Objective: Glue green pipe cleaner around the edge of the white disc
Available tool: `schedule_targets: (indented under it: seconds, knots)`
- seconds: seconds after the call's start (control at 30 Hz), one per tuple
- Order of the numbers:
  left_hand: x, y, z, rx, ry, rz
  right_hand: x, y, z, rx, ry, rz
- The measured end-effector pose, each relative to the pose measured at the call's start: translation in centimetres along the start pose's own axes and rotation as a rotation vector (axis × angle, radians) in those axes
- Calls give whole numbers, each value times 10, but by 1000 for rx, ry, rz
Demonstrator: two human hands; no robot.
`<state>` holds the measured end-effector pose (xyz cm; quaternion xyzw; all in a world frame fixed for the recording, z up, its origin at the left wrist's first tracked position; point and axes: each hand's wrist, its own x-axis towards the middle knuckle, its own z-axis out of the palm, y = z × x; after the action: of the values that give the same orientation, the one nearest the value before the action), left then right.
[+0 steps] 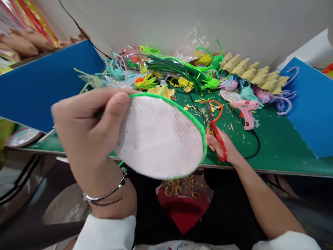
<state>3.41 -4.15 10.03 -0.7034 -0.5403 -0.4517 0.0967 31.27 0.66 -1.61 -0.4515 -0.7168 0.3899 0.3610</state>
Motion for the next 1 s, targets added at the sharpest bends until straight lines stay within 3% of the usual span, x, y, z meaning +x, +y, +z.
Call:
schedule_targets:
  seconds: [0.07, 0.13, 0.23, 0.33, 0.4, 0.47, 0.63, 0.77, 1.0]
  knots:
    - [2, -2, 0, -160, -209, -74, 4, -5, -1, -59, -90, 45]
    - [6, -2, 6, -303, -471, -60, 12, -10, -3, -127, -90, 72]
    - [12, 0, 21, -420, -762, 15, 25, -15, -5, -206, 52, 78]
    - [12, 1, 35, -473, -932, 19, 29, -14, -7, -134, 221, 21]
    - [10, 0, 42, -498, -940, -13, 24, -13, -9, -42, 299, -30]
    - [8, 0, 47, -488, -898, -60, 13, -14, -12, -101, 322, -106]
    - [6, 2, 50, -420, -795, -118, -10, -27, -13, -502, 279, -291]
    - [7, 9, 47, -401, -770, -140, -15, -36, -8, -845, 298, -569]
    - [6, 16, 38, -418, -759, -105, -14, -35, -9, -1003, 396, -598]
